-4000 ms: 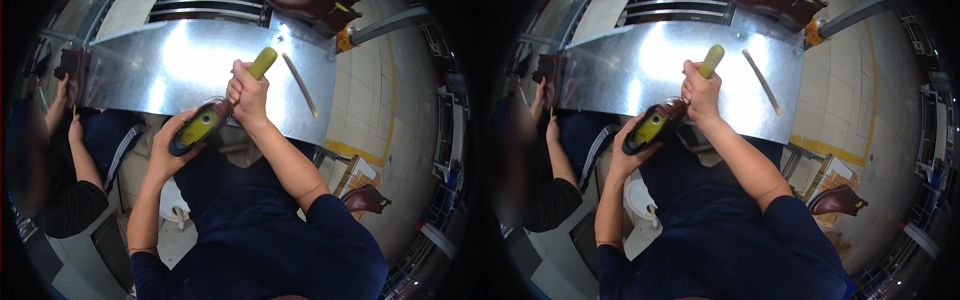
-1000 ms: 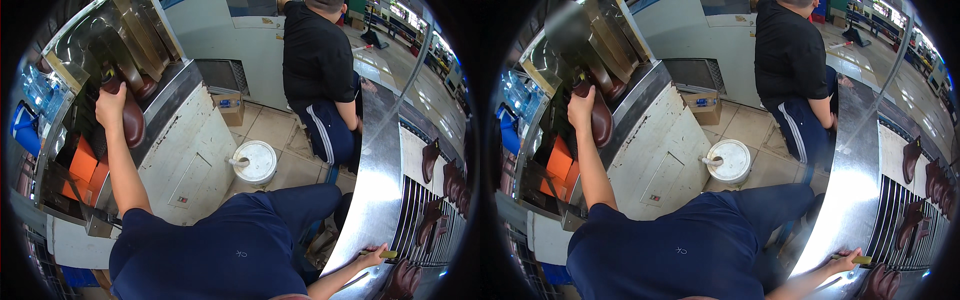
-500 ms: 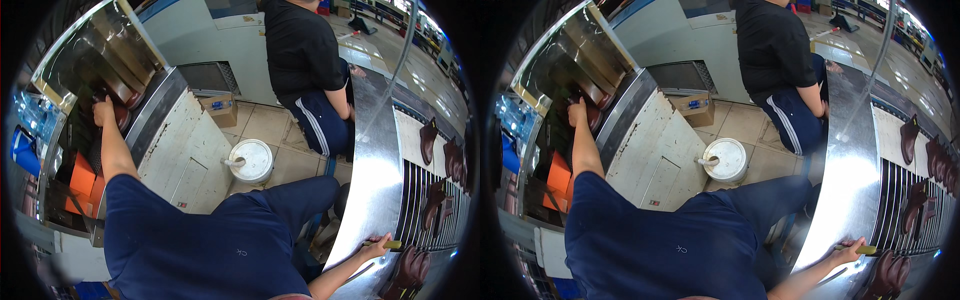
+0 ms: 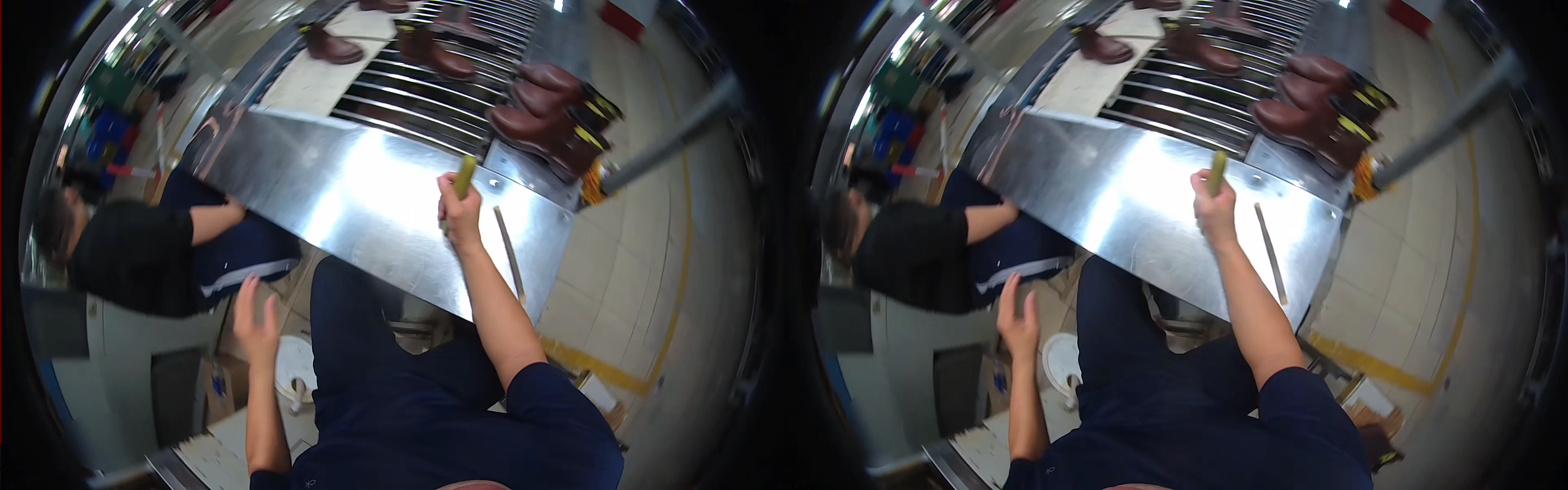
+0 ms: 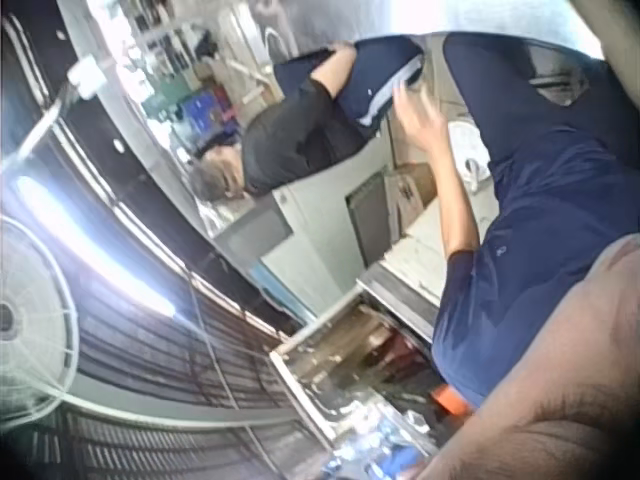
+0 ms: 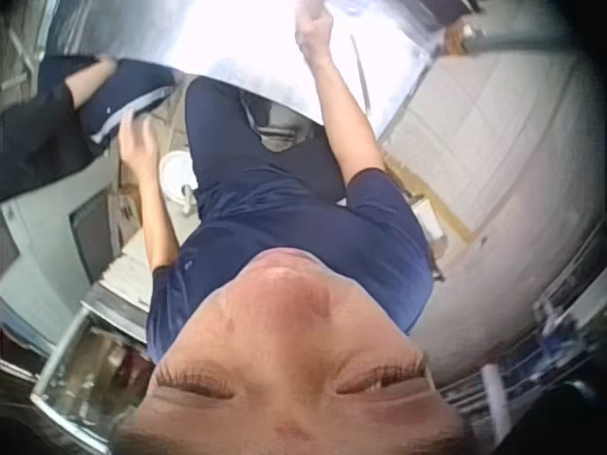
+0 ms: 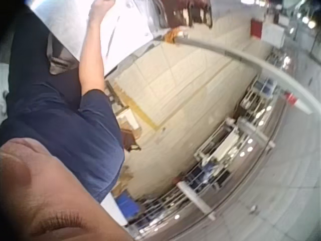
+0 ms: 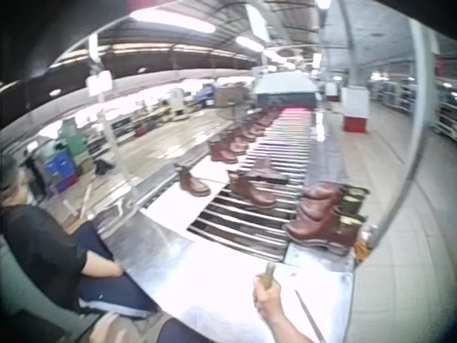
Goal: Cleaning and finishing boots on a manufacturing line using a tool.
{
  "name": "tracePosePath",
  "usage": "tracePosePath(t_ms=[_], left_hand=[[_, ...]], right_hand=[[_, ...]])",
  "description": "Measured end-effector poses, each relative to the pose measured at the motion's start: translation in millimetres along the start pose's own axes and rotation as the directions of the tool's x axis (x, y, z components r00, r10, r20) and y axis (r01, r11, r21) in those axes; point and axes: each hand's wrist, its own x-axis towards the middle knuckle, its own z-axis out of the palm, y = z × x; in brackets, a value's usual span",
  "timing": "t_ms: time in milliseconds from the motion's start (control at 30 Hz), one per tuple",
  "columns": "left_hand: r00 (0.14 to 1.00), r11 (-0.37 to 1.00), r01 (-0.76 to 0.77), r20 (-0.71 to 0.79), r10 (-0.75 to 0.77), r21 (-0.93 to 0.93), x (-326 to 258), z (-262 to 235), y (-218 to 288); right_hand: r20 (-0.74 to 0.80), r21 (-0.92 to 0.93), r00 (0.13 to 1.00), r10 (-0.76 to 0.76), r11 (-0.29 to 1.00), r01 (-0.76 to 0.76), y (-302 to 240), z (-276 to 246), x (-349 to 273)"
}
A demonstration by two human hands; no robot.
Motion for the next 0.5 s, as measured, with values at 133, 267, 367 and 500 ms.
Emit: tracePosePath(t_ms=[133,267,367,500], left_hand=[[0.920,0.852,-0.356,0.015,0.391,-0.383,117.0,113.7,133.5],[0.691,0.538,-0.554,0.010,0.723,-0.635,187.8,196.9,280.6],[0.647,0.487,-0.548,0.024,0.762,-0.680,222.4,283.3,354.9],[0.721,0.759,-0.207,0.428,0.545,-0.618,251.1,373.9,360.3]], right_hand=[[-0.043,-0.052,0.999,-0.007,0.999,0.005,8.5,-22.3,8.9],[-0.013,-0.239,0.990,-0.142,0.962,0.135,5.3,-22.3,3.4],[-0.001,-0.248,0.988,-0.156,0.957,0.151,-2.6,-17.5,5.3],[0.132,-0.480,0.983,-0.128,0.859,0.176,-28.2,4.6,-6.1]])
